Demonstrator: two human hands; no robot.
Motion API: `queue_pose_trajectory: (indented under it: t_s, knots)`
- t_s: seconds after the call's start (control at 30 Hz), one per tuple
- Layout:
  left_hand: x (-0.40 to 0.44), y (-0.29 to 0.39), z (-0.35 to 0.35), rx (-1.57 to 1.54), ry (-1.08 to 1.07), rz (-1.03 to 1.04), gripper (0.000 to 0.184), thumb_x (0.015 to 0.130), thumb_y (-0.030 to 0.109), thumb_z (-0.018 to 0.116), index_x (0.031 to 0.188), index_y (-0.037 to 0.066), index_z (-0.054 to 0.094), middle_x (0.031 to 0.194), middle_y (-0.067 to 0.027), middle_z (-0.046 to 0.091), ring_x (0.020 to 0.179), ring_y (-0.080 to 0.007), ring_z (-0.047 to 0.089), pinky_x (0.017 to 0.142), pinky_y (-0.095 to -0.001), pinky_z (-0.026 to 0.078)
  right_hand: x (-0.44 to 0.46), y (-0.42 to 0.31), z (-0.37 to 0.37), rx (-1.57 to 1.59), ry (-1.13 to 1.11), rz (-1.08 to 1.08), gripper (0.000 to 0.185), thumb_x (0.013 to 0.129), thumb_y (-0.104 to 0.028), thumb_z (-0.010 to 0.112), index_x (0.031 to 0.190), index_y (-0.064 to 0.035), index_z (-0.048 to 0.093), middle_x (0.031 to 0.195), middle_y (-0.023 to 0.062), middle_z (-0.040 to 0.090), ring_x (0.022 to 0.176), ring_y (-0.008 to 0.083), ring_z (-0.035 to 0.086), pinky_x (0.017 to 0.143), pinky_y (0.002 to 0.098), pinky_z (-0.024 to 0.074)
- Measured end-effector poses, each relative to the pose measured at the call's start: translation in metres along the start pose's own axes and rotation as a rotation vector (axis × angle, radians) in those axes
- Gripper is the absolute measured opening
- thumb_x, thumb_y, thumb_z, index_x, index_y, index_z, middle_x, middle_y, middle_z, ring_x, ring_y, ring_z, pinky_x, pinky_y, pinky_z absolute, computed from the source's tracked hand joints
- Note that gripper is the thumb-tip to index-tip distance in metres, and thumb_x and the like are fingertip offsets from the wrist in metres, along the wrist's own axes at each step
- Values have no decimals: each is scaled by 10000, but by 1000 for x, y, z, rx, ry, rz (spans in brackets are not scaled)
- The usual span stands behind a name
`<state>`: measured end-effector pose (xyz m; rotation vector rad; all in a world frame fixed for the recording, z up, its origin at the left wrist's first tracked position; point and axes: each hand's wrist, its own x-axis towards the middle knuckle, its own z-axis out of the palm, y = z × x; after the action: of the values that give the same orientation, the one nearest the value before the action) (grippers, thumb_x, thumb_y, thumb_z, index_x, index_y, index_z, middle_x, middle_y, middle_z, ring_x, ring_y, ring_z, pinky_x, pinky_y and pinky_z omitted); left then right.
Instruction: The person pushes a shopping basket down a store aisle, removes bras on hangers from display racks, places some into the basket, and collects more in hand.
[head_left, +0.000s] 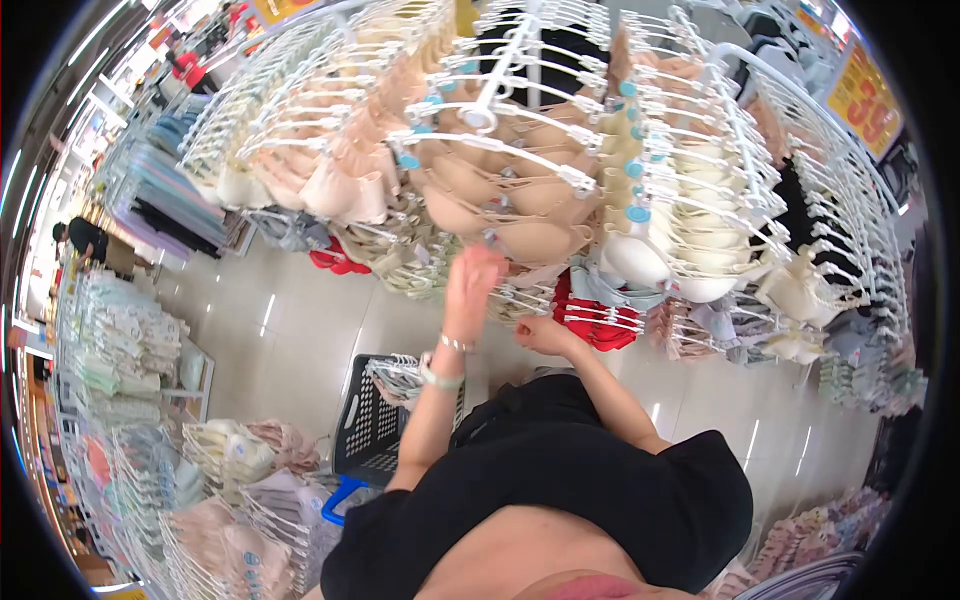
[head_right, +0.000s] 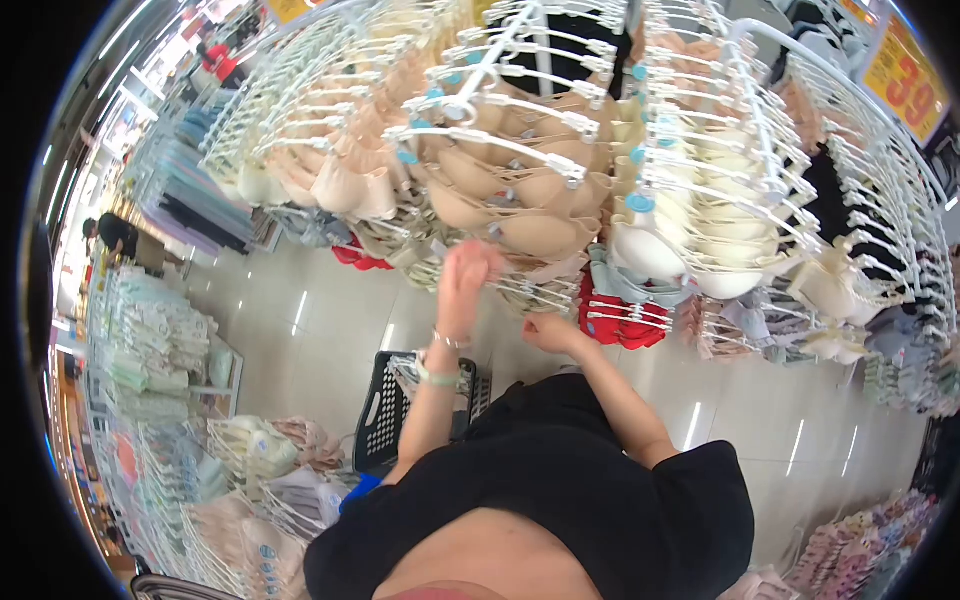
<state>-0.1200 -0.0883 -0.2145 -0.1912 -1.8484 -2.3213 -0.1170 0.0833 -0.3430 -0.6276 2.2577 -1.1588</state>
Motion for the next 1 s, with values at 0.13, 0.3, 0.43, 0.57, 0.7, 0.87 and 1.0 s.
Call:
queue_pose_trajectory:
  t_s: [0.13, 0.3, 0.43, 0.57, 0.7, 0.87, 1.0]
  knots:
    - [89, 40, 49, -180, 89, 65, 373, 880, 192, 506, 1168, -23, 402, 1133, -197, 526, 1026, -261, 542, 883, -351, 438, -34, 2, -11, 135, 45, -49, 209, 836, -212, 546, 885, -9, 554, 722, 69, 605, 609, 141, 576, 580, 286, 471]
    - [140, 38, 43, -808, -143, -18, 168, 897, 177, 461, 910, 29, 539, 990, -179, 595, 915, -286, 581, 854, -394, 457, -94, 30, -24, 513, 117, 218, 198, 841, -211, 549, 907, -24, 555, 762, 59, 603, 650, 122, 590, 582, 257, 479]
    - [153, 40, 65, -1280, -714, 57, 141, 893, 176, 470, 864, 47, 522, 878, -135, 601, 741, -207, 565, 712, -304, 459, -143, 79, -36, 689, 294, 291, 181, 853, -212, 547, 922, -46, 565, 753, 34, 611, 651, 84, 575, 564, 217, 446]
    - [154, 48, 97, -1223, -1001, 197, 267, 864, 180, 534, 635, 41, 547, 580, -60, 576, 457, -120, 487, 466, -232, 418, -179, 91, -61, 718, 362, 377, 184, 854, -218, 549, 913, -44, 565, 744, 22, 607, 648, 80, 568, 550, 205, 436]
    - [90, 45, 122, -1095, -1294, 390, 337, 851, 160, 547, 597, -44, 632, 489, -106, 558, 363, -158, 480, 381, -262, 415, -203, 51, -129, 547, 401, 208, 130, 833, -150, 573, 857, -23, 573, 727, 26, 599, 631, 91, 556, 554, 222, 434]
    - [3, 58, 126, -725, -1291, 316, 220, 827, 66, 561, 766, -138, 616, 607, -193, 582, 453, -230, 520, 468, -327, 431, -246, -38, -220, 306, 1201, -606, 143, 749, -17, 623, 884, -1, 576, 810, 82, 591, 753, 153, 551, 671, 272, 438]
    - [-53, 43, 137, -697, -619, 105, 274, 829, 154, 591, 673, -71, 596, 447, -95, 510, 331, -147, 430, 415, -311, 441, -241, -72, -279, -347, 1525, -492, 184, 733, -19, 646, 903, -5, 576, 790, 90, 582, 747, 173, 557, 670, 267, 433]
